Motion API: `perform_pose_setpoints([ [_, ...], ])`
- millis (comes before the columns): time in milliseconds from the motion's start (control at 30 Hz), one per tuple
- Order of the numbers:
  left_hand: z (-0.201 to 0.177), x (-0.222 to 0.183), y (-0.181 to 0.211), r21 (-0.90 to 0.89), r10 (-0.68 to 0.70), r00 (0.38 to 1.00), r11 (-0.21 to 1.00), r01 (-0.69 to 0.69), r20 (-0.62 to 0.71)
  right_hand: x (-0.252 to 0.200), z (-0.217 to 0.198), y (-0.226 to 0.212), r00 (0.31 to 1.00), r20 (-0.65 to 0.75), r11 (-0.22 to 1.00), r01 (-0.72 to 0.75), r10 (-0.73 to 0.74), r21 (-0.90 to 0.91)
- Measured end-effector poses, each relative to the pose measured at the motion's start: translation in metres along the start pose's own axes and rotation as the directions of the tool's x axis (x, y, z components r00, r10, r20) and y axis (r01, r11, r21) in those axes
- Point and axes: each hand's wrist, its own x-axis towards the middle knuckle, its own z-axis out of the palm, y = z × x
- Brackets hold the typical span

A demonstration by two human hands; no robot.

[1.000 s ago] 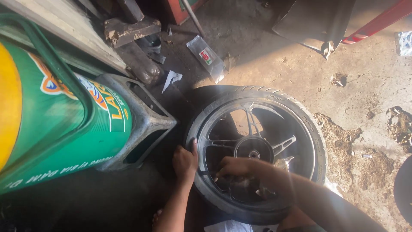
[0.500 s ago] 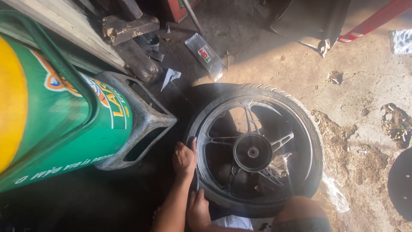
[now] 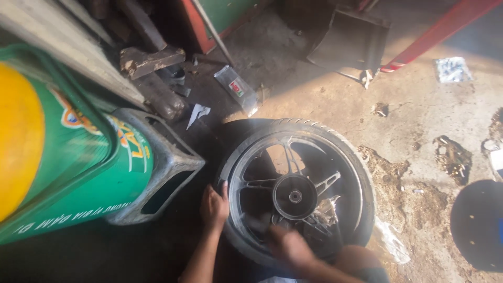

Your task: The person is using a tire lever to remove a motorcycle tire from its rim while working on the ground.

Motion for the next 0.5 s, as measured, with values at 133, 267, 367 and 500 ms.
perform_pose_setpoints([
  [133,0.044,0.042,-0.038,-0.015,0.176,0.981,0.984,-0.177,-0.077,0.039,-0.135,0.101,0.833,-0.538,0.972,-0.213,0.128,-0.097],
  [267,0.033,0.092,0.027,-0.093,0.404,0.901,0.902,-0.421,-0.156,0.068,-0.191,0.280,0.674,-0.673,0.757,-0.601,0.305,-0.258],
  [367,0.040,0.150,0.090,-0.038,0.370,0.927,0.929,-0.368,0.061,0.110,-0.168,0.368,0.860,-0.487,0.849,-0.367,0.154,-0.380],
  [500,0.069,0.195,0.133,0.090,0.395,0.872,0.896,-0.436,0.289,0.079,-0.221,0.158,0.598,-0.559,0.709,-0.705,0.575,-0.024],
])
